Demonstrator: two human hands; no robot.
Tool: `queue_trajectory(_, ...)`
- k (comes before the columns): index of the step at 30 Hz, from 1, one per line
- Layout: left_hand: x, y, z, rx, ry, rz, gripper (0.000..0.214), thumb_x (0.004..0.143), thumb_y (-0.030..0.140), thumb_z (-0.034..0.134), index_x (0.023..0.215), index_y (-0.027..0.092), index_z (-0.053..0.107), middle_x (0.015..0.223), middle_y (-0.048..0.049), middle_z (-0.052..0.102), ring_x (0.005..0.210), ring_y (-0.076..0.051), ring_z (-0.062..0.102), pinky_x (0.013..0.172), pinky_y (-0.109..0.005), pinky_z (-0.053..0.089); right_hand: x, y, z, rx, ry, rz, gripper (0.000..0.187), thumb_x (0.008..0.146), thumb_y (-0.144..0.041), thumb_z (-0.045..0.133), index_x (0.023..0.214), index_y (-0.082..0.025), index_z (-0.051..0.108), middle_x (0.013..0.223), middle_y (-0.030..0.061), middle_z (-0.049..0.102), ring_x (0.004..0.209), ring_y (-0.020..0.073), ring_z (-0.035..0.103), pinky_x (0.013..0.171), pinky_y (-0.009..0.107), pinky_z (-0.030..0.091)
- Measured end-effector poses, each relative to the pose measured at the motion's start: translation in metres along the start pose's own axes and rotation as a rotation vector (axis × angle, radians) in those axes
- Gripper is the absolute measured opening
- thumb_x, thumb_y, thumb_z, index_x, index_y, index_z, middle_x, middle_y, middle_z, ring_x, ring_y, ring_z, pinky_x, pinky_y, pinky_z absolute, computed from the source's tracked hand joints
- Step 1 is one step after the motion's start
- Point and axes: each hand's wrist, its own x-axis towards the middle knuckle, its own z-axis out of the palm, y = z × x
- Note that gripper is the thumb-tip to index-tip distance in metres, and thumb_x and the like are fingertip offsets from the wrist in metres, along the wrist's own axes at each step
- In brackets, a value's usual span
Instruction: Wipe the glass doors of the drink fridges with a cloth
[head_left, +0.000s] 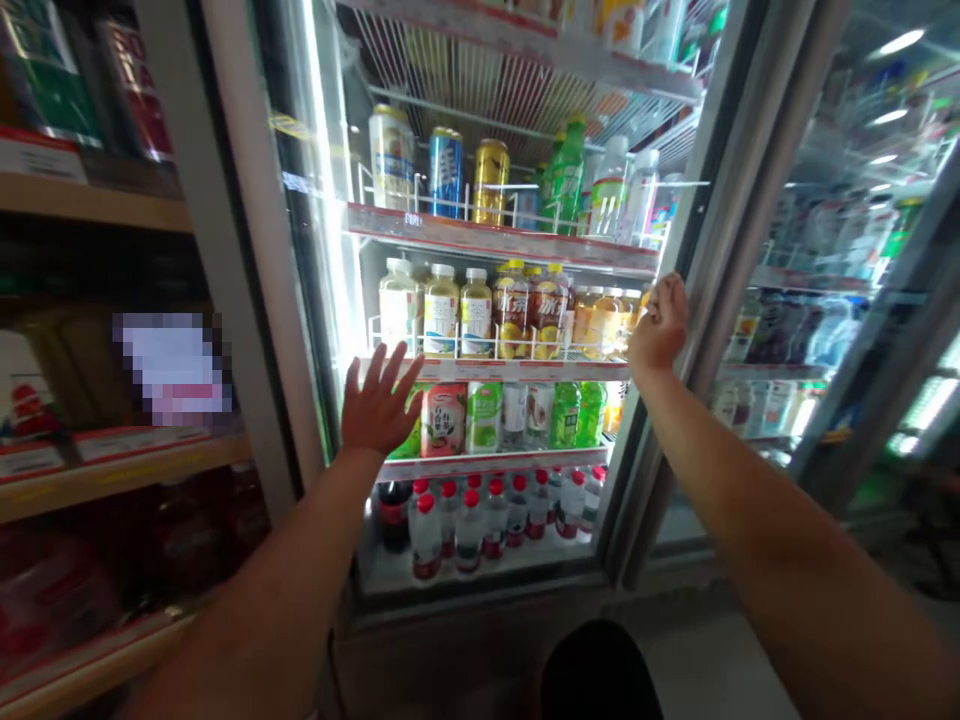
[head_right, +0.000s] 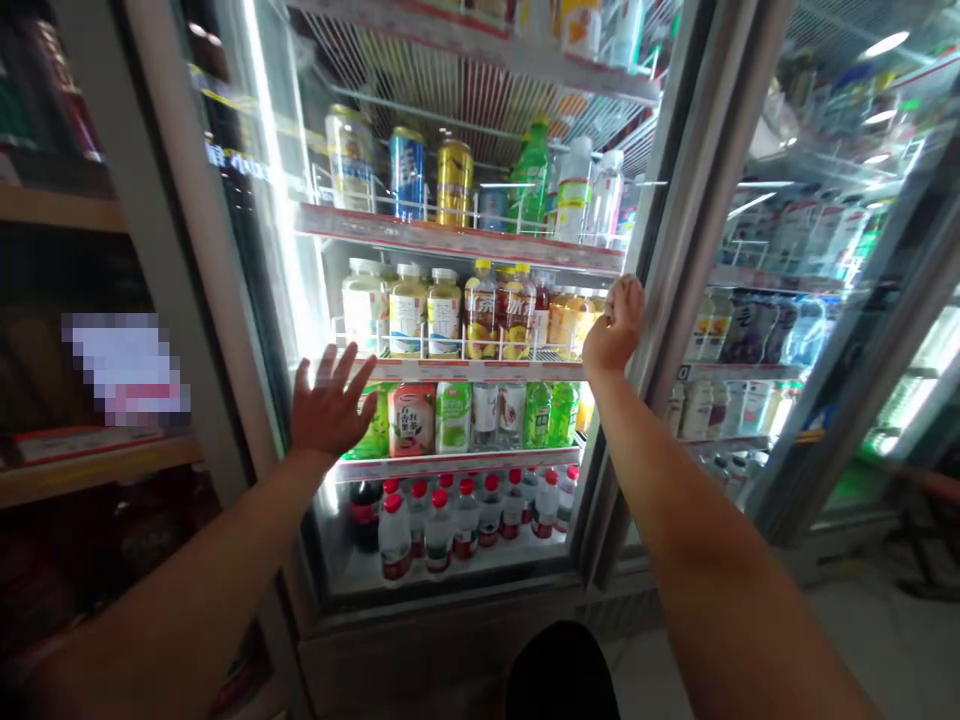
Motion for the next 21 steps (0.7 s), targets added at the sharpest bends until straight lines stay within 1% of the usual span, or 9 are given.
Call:
queue_trajectory(3, 0.0, 0.0, 0.001, 0.007, 0.008, 0.013, 0.067, 0.095, 0.035, 0.055, 0.156, 0.037, 0.029, 0.161, -0.0035, 0.034, 0.153, -0.027, 0.024, 0.128, -0.053, 0.009, -0.019, -0.025, 0.009, -0.014, 0.039, 0.045, 0.065, 0.077, -0.008, 0.032, 0.135, -0.014, 0.062, 0.149, 0.0101, 0.052, 0.144, 0.0205, 0.044, 0.125, 0.045, 0.035)
queue_trajectory(5, 0.0, -0.001, 0.001, 0.013, 0.009, 0.023, 0.066, 0.095, 0.035, 0.055, 0.156, 0.036, 0.03, 0.161, -0.004, 0.034, 0.153, -0.027, 0.024, 0.127, -0.053, 0.01, -0.033, -0.05, 0.016, -0.012, 0.02, -0.005, 0.066, 0.078, -0.008, 0.032, 0.137, -0.014, 0.061, 0.15, 0.0094, 0.051, 0.146, 0.0208, 0.041, 0.125, 0.047, 0.034)
queue_trajectory(8, -0.001, 0.0, 0.0, 0.004, -0.004, 0.015, 0.064, 0.095, 0.035, 0.054, 0.155, 0.034, 0.032, 0.161, -0.0044, 0.034, 0.153, -0.027, 0.024, 0.127, -0.054, 0.011, -0.053, -0.093, 0.029, 0.022, -0.042, -0.115, 0.067, 0.081, -0.009, 0.031, 0.142, -0.021, 0.056, 0.151, 0.0048, 0.05, 0.15, 0.022, 0.035, 0.125, 0.055, 0.032)
queue_trajectory(11, -0.001, 0.001, -0.001, 0.002, -0.018, 0.01, 0.063, 0.095, 0.035, 0.053, 0.155, 0.033, 0.034, 0.161, -0.0046, 0.034, 0.153, -0.027, 0.023, 0.128, -0.053, 0.009, -0.076, -0.139, 0.042, 0.123, -0.16, -0.232, 0.067, 0.085, -0.01, 0.03, 0.145, -0.03, 0.052, 0.149, 0.0, 0.052, 0.153, 0.0212, 0.029, 0.127, 0.058, 0.029)
queue_trajectory(13, -0.001, 0.002, -0.001, 0.008, -0.018, 0.011, 0.062, 0.096, 0.036, 0.052, 0.155, 0.033, 0.035, 0.161, -0.0047, 0.034, 0.154, -0.026, 0.022, 0.128, -0.053, 0.008, -0.093, -0.171, 0.051, 0.206, -0.273, -0.299, 0.066, 0.088, -0.01, 0.03, 0.147, -0.032, 0.049, 0.15, -0.0023, 0.052, 0.154, 0.0196, 0.026, 0.129, 0.056, 0.025)
queue_trajectory(15, -0.002, 0.002, -0.001, 0.005, -0.022, 0.006, 0.06, 0.096, 0.036, 0.051, 0.154, 0.032, 0.037, 0.161, -0.0046, 0.035, 0.154, -0.026, 0.021, 0.128, -0.053, 0.008, -0.11, -0.202, 0.059, 0.257, -0.419, -0.365, 0.066, 0.089, -0.011, 0.029, 0.149, -0.032, 0.047, 0.153, -0.0056, 0.048, 0.155, 0.0176, 0.022, 0.132, 0.051, 0.021)
queue_trajectory(18, -0.004, 0.0, 0.002, -0.014, -0.033, -0.014, 0.053, 0.095, 0.036, 0.051, 0.148, 0.03, 0.047, 0.158, -0.0063, 0.042, 0.154, -0.026, 0.022, 0.129, -0.053, 0.007, -0.129, -0.241, 0.066, 0.253, -0.614, -0.516, 0.058, 0.095, -0.016, 0.028, 0.147, -0.027, 0.051, 0.156, -0.0092, 0.043, 0.155, 0.0156, 0.019, 0.132, 0.037, 0.018)
queue_trajectory(19, -0.004, -0.001, 0.004, -0.018, -0.036, -0.019, 0.05, 0.094, 0.036, 0.051, 0.144, 0.028, 0.051, 0.155, -0.0072, 0.046, 0.153, -0.026, 0.024, 0.129, -0.053, 0.006, -0.131, -0.252, 0.068, 0.243, -0.647, -0.58, 0.055, 0.097, -0.018, 0.028, 0.145, -0.024, 0.052, 0.157, -0.0089, 0.042, 0.155, 0.0156, 0.02, 0.132, 0.033, 0.018)
queue_trajectory(21, -0.005, -0.003, 0.006, -0.014, -0.031, -0.028, 0.046, 0.094, 0.036, 0.052, 0.138, 0.027, 0.057, 0.148, -0.0086, 0.054, 0.152, -0.026, 0.028, 0.128, -0.053, 0.007, -0.129, -0.267, 0.07, 0.236, -0.68, -0.713, 0.051, 0.099, -0.02, 0.028, 0.144, -0.019, 0.052, 0.158, -0.0065, 0.041, 0.154, 0.0168, 0.024, 0.131, 0.033, 0.02)
